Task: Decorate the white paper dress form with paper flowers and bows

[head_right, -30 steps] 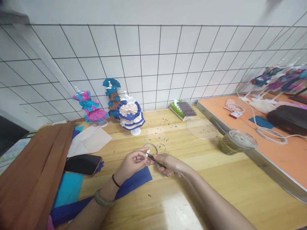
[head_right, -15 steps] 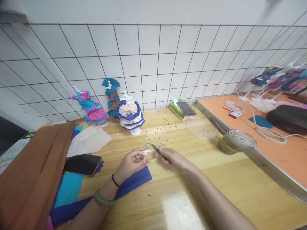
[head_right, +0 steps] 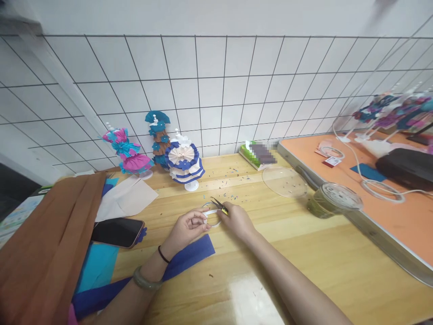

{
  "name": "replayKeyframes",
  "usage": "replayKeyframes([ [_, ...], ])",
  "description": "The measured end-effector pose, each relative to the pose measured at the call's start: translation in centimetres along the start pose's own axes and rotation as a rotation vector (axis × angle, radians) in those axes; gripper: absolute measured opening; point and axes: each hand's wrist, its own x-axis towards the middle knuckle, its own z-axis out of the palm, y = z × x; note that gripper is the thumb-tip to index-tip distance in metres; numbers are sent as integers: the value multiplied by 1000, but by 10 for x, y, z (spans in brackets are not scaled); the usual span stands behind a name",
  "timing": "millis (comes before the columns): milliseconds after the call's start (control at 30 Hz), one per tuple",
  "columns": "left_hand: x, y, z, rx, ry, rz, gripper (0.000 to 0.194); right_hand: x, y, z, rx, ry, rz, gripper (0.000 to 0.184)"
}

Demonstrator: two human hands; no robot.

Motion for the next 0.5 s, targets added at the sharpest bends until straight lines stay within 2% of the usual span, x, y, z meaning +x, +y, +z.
replayKeyframes([
  [100, 0, 2, 0, -13, 16, -6, 21, 8, 7, -20, 1, 119, 18, 28],
  [200, 0, 3, 0, -23, 5, -13, 20, 17, 27, -54, -44, 287, 92, 37],
  [267, 1, 2, -1, -30, 6, -18, 20, 19, 42, -75, -193, 373, 182, 39],
  [333, 2, -1, -2, -37, 9, -25, 20, 17, 53, -88, -434, 324, 266, 42],
  [400, 3, -4, -3, -46, 4, -34, 21, 11, 55, -91, -579, 241, 318, 56],
  [467, 4, -6, -4, -62, -5, -42, 22, 1, 45, -84, -542, 158, 293, 67],
  [500, 4, -7, -5, -73, -6, -46, 23, -5, 37, -79, -459, 117, 245, 67],
])
